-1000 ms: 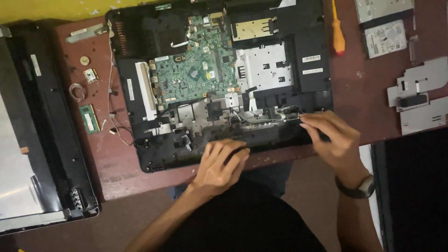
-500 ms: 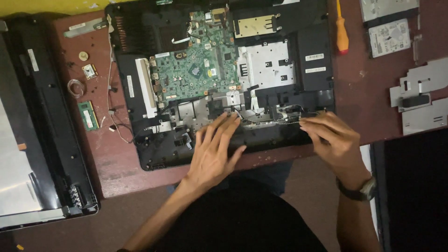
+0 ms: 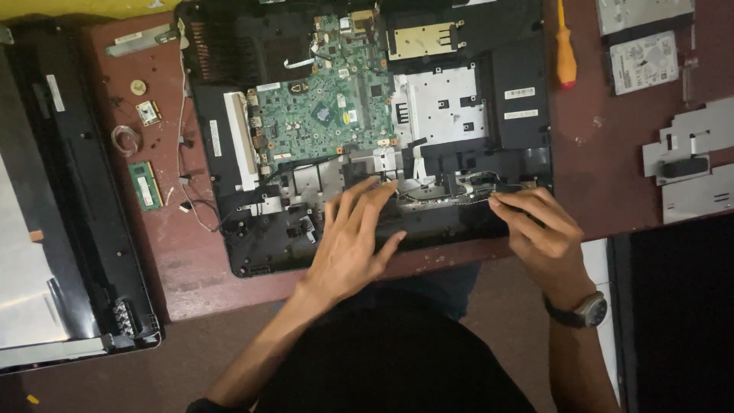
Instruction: Technician disassembling a laptop, removing screws with a screwdriver, and manipulating internal cables and components on a repair bench.
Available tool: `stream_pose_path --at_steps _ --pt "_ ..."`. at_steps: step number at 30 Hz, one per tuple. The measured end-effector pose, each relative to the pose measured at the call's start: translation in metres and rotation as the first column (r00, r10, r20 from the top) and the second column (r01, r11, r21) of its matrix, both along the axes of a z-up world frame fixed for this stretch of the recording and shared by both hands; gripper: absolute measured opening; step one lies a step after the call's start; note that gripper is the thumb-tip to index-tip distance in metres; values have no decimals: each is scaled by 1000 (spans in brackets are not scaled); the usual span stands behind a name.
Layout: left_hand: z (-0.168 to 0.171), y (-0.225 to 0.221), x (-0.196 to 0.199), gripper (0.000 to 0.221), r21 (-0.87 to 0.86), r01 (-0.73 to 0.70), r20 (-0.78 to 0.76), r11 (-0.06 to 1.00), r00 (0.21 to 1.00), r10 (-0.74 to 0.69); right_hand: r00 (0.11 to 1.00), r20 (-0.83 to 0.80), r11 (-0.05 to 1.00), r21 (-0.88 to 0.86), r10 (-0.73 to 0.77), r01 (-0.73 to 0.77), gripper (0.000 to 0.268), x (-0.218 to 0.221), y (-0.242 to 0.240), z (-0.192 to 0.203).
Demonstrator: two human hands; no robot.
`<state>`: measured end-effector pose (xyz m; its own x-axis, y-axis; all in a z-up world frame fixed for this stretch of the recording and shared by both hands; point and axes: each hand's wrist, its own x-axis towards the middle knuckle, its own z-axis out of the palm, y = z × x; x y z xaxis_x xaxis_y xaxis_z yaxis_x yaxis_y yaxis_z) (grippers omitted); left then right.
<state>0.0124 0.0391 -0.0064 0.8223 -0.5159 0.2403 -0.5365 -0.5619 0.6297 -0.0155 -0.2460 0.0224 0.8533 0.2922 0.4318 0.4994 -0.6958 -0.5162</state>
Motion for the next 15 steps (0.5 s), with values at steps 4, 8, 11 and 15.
stream_pose_path --at_steps 4,8,11,15 --pt "-2 -1 2 63 -2 10 0 1000 1000 -10 999 31 1000 -27 -11 12 29 1 -1 -6" --pt "1 0 3 62 -9 28 -54 1000 998 -28 998 40 996 -71 -58 60 29 -1 1 -8" --pt "-3 -1 3 62 -5 26 -52 1000 998 -26 997 58 997 -53 -50 54 26 -3 1 -15" --pt "-4 0 2 62 33 20 -22 999 1000 -19 991 133 992 -119 -19 35 20 10 23 16"
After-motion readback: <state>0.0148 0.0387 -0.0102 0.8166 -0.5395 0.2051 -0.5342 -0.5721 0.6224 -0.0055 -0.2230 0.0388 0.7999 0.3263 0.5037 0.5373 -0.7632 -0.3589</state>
